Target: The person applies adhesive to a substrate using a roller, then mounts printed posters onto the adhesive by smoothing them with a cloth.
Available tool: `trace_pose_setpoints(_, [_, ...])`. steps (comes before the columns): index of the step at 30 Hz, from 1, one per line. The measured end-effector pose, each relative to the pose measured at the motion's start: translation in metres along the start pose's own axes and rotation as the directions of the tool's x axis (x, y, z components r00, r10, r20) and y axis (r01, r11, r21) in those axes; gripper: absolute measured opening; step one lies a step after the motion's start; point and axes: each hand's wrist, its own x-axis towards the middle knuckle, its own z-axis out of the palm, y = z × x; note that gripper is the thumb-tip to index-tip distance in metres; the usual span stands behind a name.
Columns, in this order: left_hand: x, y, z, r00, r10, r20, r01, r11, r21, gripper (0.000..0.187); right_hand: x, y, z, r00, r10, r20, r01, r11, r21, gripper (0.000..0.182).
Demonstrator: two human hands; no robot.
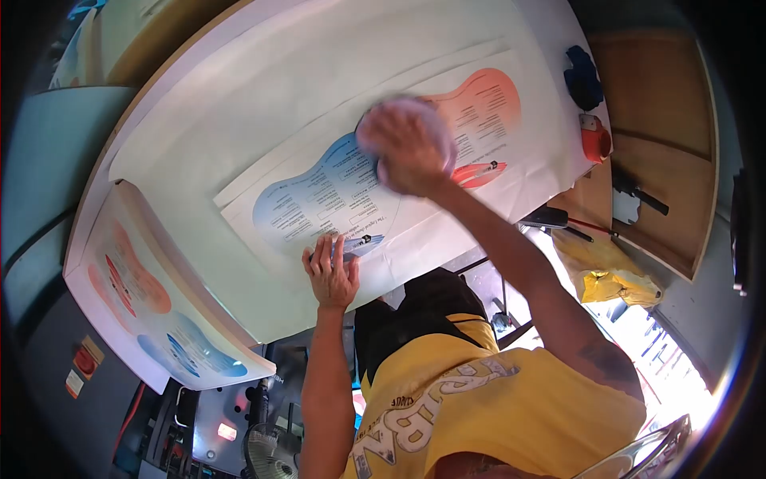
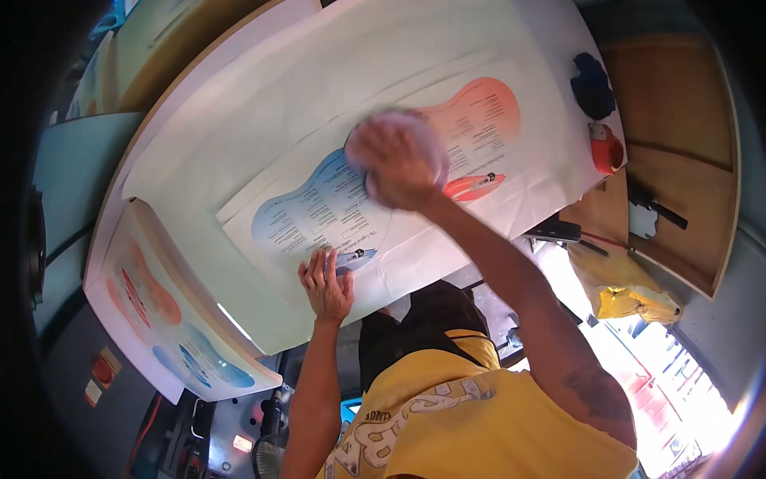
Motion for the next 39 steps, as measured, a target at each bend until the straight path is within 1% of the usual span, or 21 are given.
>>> trace_pose_setpoints(4, [-0.003, -0.002, 0.002, 1.000, 0.016, -0.015, -0.017, 1.000, -0.006, 0.054, 0.051, 0.107, -0.011, 0.958, -0.035, -0.284, -0.033, 0.972, -0.231, 0.047])
trace_pose_setpoints(5, [-0.002, -0.003, 0.003, 0.999, 0.022, -0.024, -0.022, 1.000, -0.006, 0.054, 0.065, 0.129, -0.037, 0.942, -0.063, -0.329, 0.006, 0.985, -0.173, 0.038])
trace_pose_setpoints(6, [0.000, -0.002, 0.003, 1.000, 0.023, -0.020, -0.023, 1.000, -0.008, 0.054, 0.074, 0.172, -0.032, 0.854, -0.172, -0.491, 0.019, 0.954, -0.300, 0.032])
trace_pose_setpoints(8, [0.002, 0.001, -0.004, 1.000, 0.022, -0.015, -0.023, 1.000, -0.013, 0.054, 0.074, 0.214, -0.049, 0.861, 0.060, -0.505, -0.218, 0.941, -0.260, 0.032])
trace_pose_setpoints(10, [-0.003, 0.002, -0.003, 1.000, 0.022, -0.013, -0.022, 1.000, -0.013, 0.055, 0.078, 0.213, -0.060, 0.803, 0.309, -0.509, -0.519, 0.782, -0.344, 0.036])
trace_pose_setpoints(12, [-0.001, -0.002, -0.002, 0.999, 0.017, -0.035, -0.018, 1.000, -0.011, 0.055, 0.063, 0.191, -0.036, 0.804, 0.216, -0.554, -0.456, 0.822, -0.342, 0.040])
trace_pose_setpoints(15, [0.000, 0.001, -0.003, 0.999, 0.018, -0.037, -0.019, 1.000, -0.019, 0.055, 0.016, 0.058, -0.019, 0.898, 0.406, -0.170, -0.437, 0.868, -0.235, 0.036])
trace_pose_setpoints(16, [0.000, 0.002, -0.003, 0.999, 0.016, -0.034, -0.017, 1.000, -0.019, 0.055, -0.015, 0.019, 0.013, 0.923, 0.334, -0.189, -0.377, 0.881, -0.286, 0.034])
trace_pose_setpoints(17, [0.000, 0.002, -0.003, 0.999, 0.016, -0.030, -0.016, 1.000, -0.016, 0.055, -0.041, -0.015, 0.025, 0.953, 0.298, -0.050, -0.301, 0.929, -0.214, 0.037])
trace_pose_setpoints(20, [0.000, 0.000, -0.002, 0.998, 0.047, -0.030, -0.048, 0.999, -0.020, 0.056, -0.095, -0.056, 0.045, 0.992, -0.098, -0.074, 0.100, 0.995, 0.027, 0.046])
trace_pose_setpoints(22, [0.000, 0.001, -0.004, 0.998, 0.047, -0.031, -0.047, 0.999, -0.013, 0.055, -0.083, -0.006, 0.039, 0.995, 0.011, -0.103, -0.015, 0.999, -0.040, 0.047])
trace_pose_setpoints(23, [0.000, 0.000, -0.002, 0.997, 0.057, -0.047, -0.057, 0.998, -0.002, 0.055, -0.063, 0.029, 0.018, 0.975, 0.010, -0.223, -0.002, 0.999, 0.034, 0.050])
trace_pose_setpoints(24, [-0.001, 0.002, -0.002, 0.997, 0.061, -0.050, -0.062, 0.998, -0.003, 0.055, -0.048, 0.067, 0.011, 0.903, 0.041, -0.428, -0.093, 0.991, -0.101, 0.049])
trace_pose_setpoints(25, [-0.001, 0.001, -0.002, 0.996, 0.065, -0.055, -0.066, 0.998, 0.000, 0.055, -0.033, 0.124, 0.008, 0.909, 0.117, -0.401, -0.165, 0.982, -0.087, 0.046])
trace_pose_setpoints(26, [-0.001, 0.000, -0.001, 0.996, 0.066, -0.058, -0.065, 0.998, 0.009, 0.055, -0.019, 0.178, 0.001, 0.914, 0.036, -0.404, -0.255, 0.825, -0.505, 0.035])
trace_pose_setpoints(28, [0.000, -0.002, 0.000, 0.997, 0.057, -0.048, -0.056, 0.998, 0.014, 0.053, 0.008, 0.236, -0.043, 0.815, 0.363, -0.451, -0.454, 0.885, -0.107, 0.039])
trace_pose_setpoints(30, [0.000, 0.001, -0.005, 0.999, 0.048, -0.019, -0.047, 0.999, 0.018, 0.052, 0.020, 0.272, -0.063, 0.760, 0.349, -0.548, -0.478, 0.872, -0.108, 0.038])
trace_pose_setpoints(33, [0.000, 0.002, -0.005, 0.997, 0.059, -0.049, -0.058, 0.998, 0.023, 0.051, 0.023, 0.259, -0.059, 0.694, 0.398, -0.600, -0.609, 0.769, -0.195, 0.033])
trace_pose_setpoints(35, [0.001, 0.002, -0.003, 0.995, 0.060, -0.078, -0.060, 0.998, 0.008, 0.052, 0.014, 0.196, -0.060, 0.769, 0.494, -0.407, -0.605, 0.767, -0.213, 0.026])
trace_pose_setpoints(36, [0.003, 0.003, -0.003, 0.995, 0.056, -0.082, -0.055, 0.998, 0.011, 0.052, -0.010, 0.182, -0.025, 0.785, 0.182, -0.593, -0.330, 0.932, -0.152, 0.047])
trace_pose_setpoints(39, [-0.001, 0.002, -0.001, 0.995, 0.058, -0.087, -0.058, 0.998, 0.009, 0.051, -0.071, 0.087, 0.012, 0.898, 0.203, -0.390, -0.250, 0.966, -0.071, 0.047])
